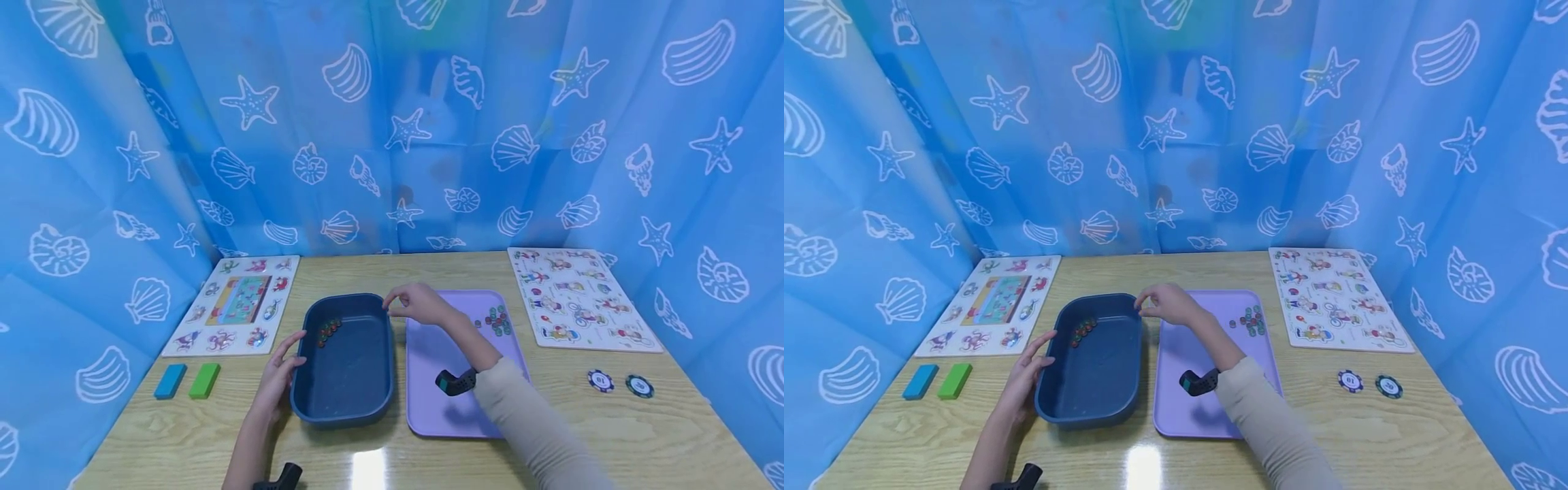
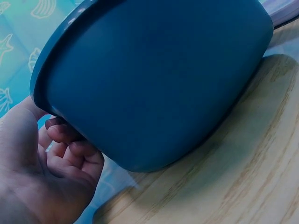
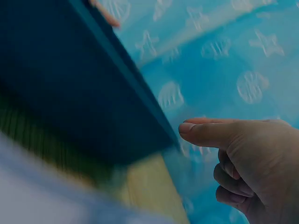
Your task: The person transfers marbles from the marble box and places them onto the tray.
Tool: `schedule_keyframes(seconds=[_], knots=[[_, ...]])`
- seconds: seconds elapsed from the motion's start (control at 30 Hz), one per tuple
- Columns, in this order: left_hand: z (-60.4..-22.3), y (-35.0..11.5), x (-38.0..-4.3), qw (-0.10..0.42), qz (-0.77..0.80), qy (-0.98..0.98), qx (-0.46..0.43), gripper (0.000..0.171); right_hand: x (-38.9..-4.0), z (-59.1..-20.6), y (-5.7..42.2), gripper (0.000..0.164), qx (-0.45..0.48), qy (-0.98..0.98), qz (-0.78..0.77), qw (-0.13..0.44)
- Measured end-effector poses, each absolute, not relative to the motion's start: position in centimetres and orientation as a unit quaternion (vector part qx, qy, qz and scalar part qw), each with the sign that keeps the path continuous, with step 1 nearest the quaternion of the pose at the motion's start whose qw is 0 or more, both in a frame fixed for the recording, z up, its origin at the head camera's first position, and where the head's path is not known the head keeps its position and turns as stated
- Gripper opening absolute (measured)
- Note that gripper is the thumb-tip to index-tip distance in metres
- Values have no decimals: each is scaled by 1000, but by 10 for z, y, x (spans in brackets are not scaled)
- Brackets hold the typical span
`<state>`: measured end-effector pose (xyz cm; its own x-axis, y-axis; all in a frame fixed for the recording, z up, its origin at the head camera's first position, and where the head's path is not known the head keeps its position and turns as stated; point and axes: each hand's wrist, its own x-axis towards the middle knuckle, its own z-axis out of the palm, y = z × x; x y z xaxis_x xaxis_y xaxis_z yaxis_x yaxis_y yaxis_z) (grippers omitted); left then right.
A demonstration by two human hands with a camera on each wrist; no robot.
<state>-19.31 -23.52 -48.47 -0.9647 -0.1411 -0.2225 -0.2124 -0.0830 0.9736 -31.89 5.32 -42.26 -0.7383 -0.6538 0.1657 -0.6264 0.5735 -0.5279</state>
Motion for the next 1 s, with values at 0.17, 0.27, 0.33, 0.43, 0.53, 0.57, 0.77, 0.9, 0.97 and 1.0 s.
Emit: schedule_keyframes(seconds=[0.17,0.27,0.33,0.43,0.53,0.57,0.77,0.9,0.97,1.0], knots=[[-480,-234,-194,37,724,675,-137,44,-321,-416,7,16,-392,870,-292,55],[-473,-232,-192,43,720,679,-140,45,-325,-422,-16,15,-405,868,-282,56],[-474,-233,-192,39,718,681,-140,46,-326,-426,-30,14,-404,870,-277,56],[-480,-235,-194,31,719,680,-139,45,-325,-432,-46,14,-396,878,-261,59],[-484,-236,-195,29,715,684,-141,44,-325,-438,-55,14,-388,892,-226,57],[-485,-235,-195,30,715,684,-141,44,-326,-441,-57,14,-385,896,-215,57],[-482,-235,-193,40,712,687,-137,45,-328,-448,-61,18,-345,918,-175,88],[-480,-236,-193,38,712,688,-136,43,-328,-450,-63,21,-340,922,-157,97],[-481,-237,-193,35,715,685,-135,43,-328,-451,-64,21,-343,922,-150,103],[-481,-237,-193,33,718,683,-133,43,-328,-451,-65,20,-344,921,-149,109]])
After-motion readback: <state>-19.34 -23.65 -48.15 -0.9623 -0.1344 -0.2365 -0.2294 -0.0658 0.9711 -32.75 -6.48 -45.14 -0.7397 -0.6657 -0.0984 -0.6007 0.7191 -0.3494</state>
